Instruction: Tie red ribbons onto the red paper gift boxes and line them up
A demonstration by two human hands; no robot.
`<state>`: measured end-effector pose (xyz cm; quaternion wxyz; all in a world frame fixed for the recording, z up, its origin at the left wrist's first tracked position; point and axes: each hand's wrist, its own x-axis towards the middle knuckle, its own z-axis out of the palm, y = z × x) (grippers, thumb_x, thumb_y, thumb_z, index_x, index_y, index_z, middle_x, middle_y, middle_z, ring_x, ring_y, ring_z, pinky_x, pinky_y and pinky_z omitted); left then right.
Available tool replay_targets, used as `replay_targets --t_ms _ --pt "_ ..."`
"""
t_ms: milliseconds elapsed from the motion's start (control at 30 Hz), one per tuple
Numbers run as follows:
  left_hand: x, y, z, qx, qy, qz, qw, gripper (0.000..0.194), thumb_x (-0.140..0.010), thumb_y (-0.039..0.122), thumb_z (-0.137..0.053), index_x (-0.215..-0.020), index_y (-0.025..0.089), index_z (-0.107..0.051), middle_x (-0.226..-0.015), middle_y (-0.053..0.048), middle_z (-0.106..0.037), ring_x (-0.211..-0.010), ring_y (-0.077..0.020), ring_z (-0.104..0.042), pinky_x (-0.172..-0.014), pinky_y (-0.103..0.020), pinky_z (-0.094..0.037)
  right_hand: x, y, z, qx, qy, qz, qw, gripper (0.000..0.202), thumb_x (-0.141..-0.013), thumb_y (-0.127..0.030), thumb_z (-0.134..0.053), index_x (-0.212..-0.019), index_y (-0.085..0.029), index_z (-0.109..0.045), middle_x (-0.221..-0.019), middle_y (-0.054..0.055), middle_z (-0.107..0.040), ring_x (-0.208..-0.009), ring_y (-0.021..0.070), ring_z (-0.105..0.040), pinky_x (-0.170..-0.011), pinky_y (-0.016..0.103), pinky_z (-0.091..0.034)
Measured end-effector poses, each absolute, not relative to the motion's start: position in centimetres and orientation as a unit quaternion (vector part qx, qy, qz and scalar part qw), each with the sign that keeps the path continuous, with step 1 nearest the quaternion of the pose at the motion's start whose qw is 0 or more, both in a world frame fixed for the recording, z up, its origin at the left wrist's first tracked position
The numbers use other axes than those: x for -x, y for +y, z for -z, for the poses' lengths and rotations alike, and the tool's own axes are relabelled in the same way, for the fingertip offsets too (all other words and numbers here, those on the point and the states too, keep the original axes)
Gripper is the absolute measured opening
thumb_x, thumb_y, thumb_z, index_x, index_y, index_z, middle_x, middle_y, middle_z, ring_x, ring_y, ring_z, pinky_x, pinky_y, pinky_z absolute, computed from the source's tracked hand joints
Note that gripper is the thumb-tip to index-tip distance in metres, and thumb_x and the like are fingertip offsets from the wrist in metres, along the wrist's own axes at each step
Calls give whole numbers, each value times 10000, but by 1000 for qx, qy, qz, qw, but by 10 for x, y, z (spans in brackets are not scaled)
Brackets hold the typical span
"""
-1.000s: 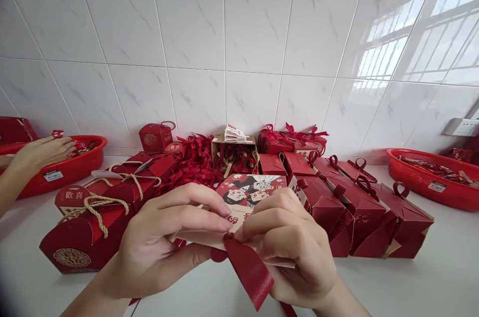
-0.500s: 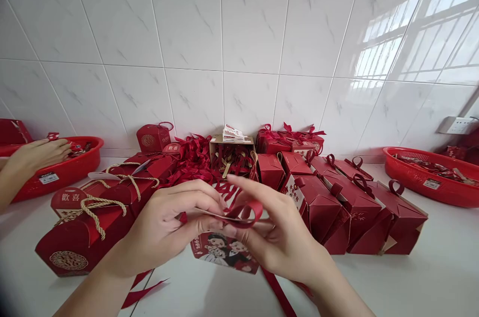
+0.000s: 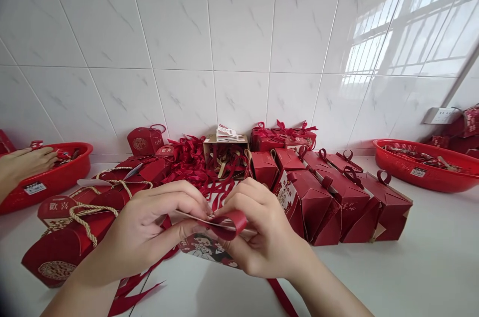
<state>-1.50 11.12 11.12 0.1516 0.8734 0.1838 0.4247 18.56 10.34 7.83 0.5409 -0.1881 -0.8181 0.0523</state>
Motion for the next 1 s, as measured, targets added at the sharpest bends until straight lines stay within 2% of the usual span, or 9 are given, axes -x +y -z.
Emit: replay_targets --t_ms 200,333,467,633,733,767,833,900,1000 --pt "15 113 -110 -868 180 -439 150 134 -821 20 -645 -810 150 -679 -777 -18 -639 -688 -90 -633 -614 -142 -533 -185 104 -75 199 -818 -40 538 210 -745 -39 -543 -716 -208 -422 -662 -2 -496 -634 153 -444 -560 293 -346" --pt "16 113 -110 -873 180 -432 139 135 -817 11 -648 -815 144 -674 -780 -23 -650 -689 -92 -637 -610 -146 -530 -186 100 -76 213 -829 -48 515 216 -752 -26 -510 -713 -205 -397 -700 6 -493 -657 152 -453 -570 293 -343" --pt "17 111 -112 -876 170 -433 126 123 -825 32 -651 -810 153 -664 -776 -20 -662 -700 -102 -647 -611 -156 -537 -188 98 -79 213 -835 -44 506 175 -798 -52 -522 -733 -197 -450 -719 10 -522 -670 150 -464 -590 294 -369" --pt "11 115 -106 -878 161 -437 106 114 -850 64 -644 -838 175 -663 -790 -9 -652 -708 -103 -643 -615 -166 -534 -202 100 -86 270 -852 -81 442 124 -798 -202 -706 -860 -182 -600 -785 15 -573 -681 138 -520 -580 260 -415" --pt "1 121 -98 -864 176 -470 47 145 -845 81 -654 -939 190 -641 -910 -30 -650 -848 -141 -646 -718 -217 -545 -215 104 -90 295 -867 -92 390 41 -838 -155 -650 -838 -194 -661 -806 16 -581 -682 123 -552 -570 232 -429" --pt "-4 123 -94 -844 199 -498 13 195 -835 96 -667 -996 194 -621 -969 -44 -637 -910 -163 -632 -769 -251 -540 -219 106 -91 302 -864 -89 392 91 -862 -160 -621 -787 -192 -661 -790 19 -581 -683 126 -557 -576 233 -436" --pt "-17 128 -81 -782 245 -571 -46 276 -820 114 -670 -1065 194 -571 -1033 -65 -593 -979 -195 -587 -835 -311 -510 -227 113 -92 346 -837 -80 417 264 -897 -216 -581 -636 -181 -591 -691 10 -553 -629 126 -529 -551 238 -423" --pt "-34 131 -58 -750 249 -611 -42 217 -831 99 -612 -1019 187 -548 -968 -57 -564 -927 -191 -564 -819 -324 -490 -234 119 -91 432 -774 -64 459 400 -901 -278 -565 -526 -189 -456 -558 -20 -457 -531 111 -441 -485 237 -362" --pt "-61 131 -3 -861 180 -470 74 91 -849 109 -522 -894 181 -555 -824 -43 -590 -801 -178 -573 -755 -311 -497 -242 127 -89 562 -659 -32 499 454 -858 -328 -573 -507 -214 -308 -479 -54 -307 -458 89 -294 -417 238 -244"
